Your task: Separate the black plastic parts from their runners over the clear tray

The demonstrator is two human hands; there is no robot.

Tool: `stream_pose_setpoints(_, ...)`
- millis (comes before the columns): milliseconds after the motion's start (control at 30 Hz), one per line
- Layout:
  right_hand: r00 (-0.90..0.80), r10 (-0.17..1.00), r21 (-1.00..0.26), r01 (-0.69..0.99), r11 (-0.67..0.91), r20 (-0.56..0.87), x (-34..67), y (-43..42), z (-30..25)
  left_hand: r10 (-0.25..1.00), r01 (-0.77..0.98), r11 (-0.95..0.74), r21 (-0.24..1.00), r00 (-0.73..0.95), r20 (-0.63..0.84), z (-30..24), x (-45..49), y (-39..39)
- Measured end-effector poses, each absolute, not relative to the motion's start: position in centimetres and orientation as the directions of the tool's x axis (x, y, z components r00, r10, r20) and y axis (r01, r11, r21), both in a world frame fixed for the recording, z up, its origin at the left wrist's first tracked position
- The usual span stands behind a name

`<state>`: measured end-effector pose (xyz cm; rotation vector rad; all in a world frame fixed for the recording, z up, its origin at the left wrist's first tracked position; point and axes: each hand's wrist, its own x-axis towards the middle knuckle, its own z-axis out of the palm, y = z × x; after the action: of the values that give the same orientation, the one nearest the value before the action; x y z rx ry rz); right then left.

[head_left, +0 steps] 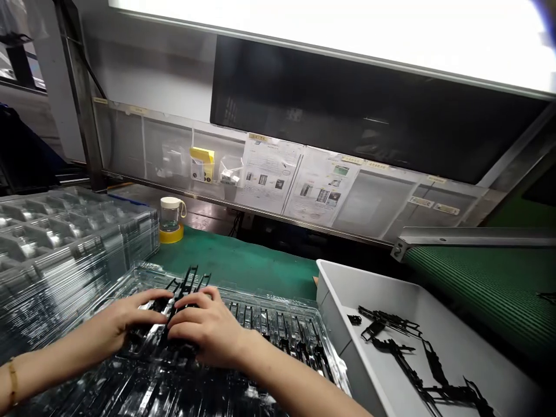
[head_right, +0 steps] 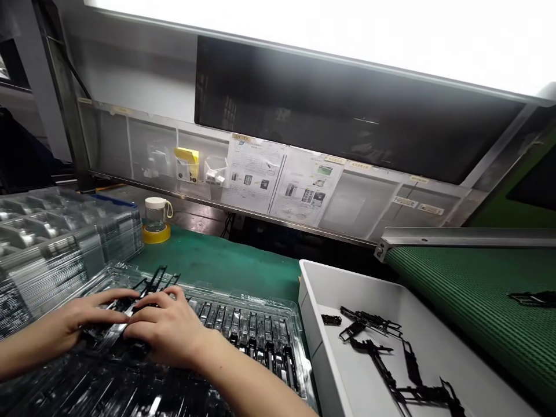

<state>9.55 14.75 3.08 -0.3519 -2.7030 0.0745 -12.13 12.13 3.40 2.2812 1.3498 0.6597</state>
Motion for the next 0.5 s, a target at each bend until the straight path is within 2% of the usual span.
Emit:
stream_pose_setpoints(67,-0.895,0.285,-0.096,0.269,0.958,0.343,8.8,15.1,2.1,0.893,0.739,-0.434,0.516,0.428,0.138,2.3,-12.5,12.1)
stream_pose_setpoints(167,-0.862,0.397,-0.154,0.366,0.918,0.316,8.7,15.1,1.3,0.921,0.795,-0.382,0.471,0.368,0.126,1.3,-12.7,11.7)
stream_pose_setpoints(400,-0.811,0.54,-0.306,0.467,0.83,0.225,10.6,12.9,2.3,0.939,0.821,-0.342,0.457,0.309,0.149,1.0,-12.1,11.0)
stream_pose_setpoints(500,-0.789,0.572,-0.328,0.492,0.806,0.223,11.2,12.1,2.7,0.927,0.794,-0.375,0.478,0.324,0.188,1.1,-11.2,10.6)
